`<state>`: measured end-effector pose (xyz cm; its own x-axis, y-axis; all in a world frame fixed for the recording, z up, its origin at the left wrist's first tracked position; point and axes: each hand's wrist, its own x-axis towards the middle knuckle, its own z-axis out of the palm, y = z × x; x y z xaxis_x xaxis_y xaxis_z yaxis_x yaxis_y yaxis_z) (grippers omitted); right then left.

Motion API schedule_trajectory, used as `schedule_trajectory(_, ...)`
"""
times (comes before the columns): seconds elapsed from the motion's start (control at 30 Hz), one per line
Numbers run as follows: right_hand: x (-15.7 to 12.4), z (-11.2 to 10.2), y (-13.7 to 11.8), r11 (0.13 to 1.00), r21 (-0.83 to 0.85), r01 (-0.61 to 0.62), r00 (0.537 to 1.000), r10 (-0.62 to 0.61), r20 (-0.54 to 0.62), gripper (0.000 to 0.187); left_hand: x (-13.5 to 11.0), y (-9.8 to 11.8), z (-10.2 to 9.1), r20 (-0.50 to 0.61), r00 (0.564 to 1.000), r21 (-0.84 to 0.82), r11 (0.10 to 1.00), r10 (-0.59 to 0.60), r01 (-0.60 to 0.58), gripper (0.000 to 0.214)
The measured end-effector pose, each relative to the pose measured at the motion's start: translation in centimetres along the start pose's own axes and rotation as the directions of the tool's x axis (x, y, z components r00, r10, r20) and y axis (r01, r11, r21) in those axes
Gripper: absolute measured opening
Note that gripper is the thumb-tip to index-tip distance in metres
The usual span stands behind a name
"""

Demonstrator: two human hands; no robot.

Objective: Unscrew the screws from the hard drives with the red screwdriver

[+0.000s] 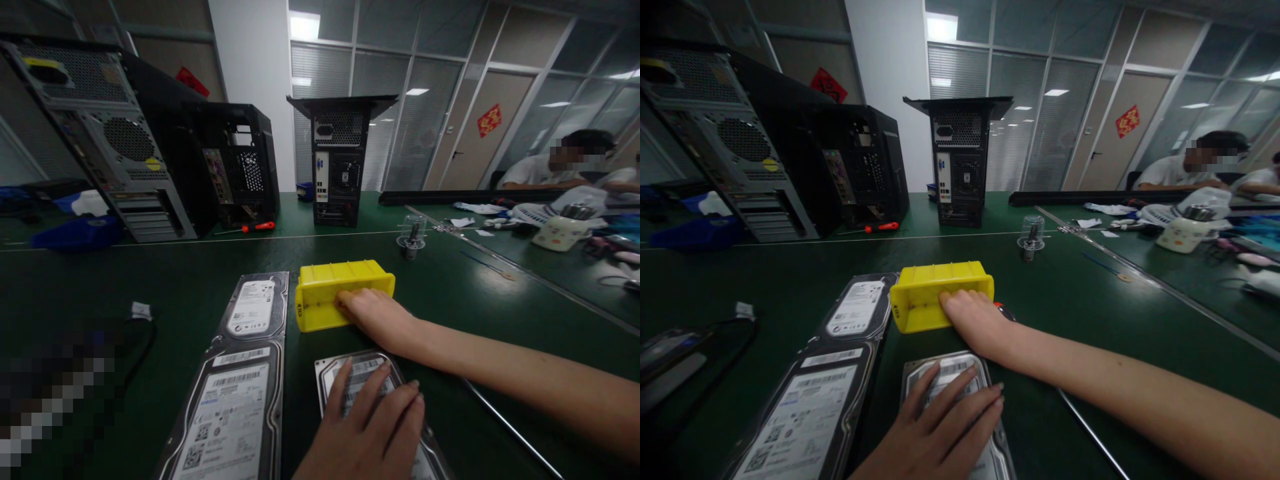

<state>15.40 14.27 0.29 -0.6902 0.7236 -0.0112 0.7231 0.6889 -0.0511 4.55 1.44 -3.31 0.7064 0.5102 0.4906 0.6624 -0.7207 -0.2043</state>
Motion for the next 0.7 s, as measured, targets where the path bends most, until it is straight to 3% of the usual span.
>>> schedule_trajectory(0.43,-0.7,0.7,1.2,0.998,0.006,0.064,0.998,-0.064,-0.017,0.032,-0.3,-0.1,0.1,0.037,0.999,-0.025,1.0,0.007,-0.006,0.035)
schedule_trajectory(0.7,-1.8,-0.3,0.8,0.999,-0.024,0.036,0.999,-0.037,-0.031,0.032,-0.2,0.1,0.3,0.039,0.999,-0.09,0.996,0.001,0.003,0.036)
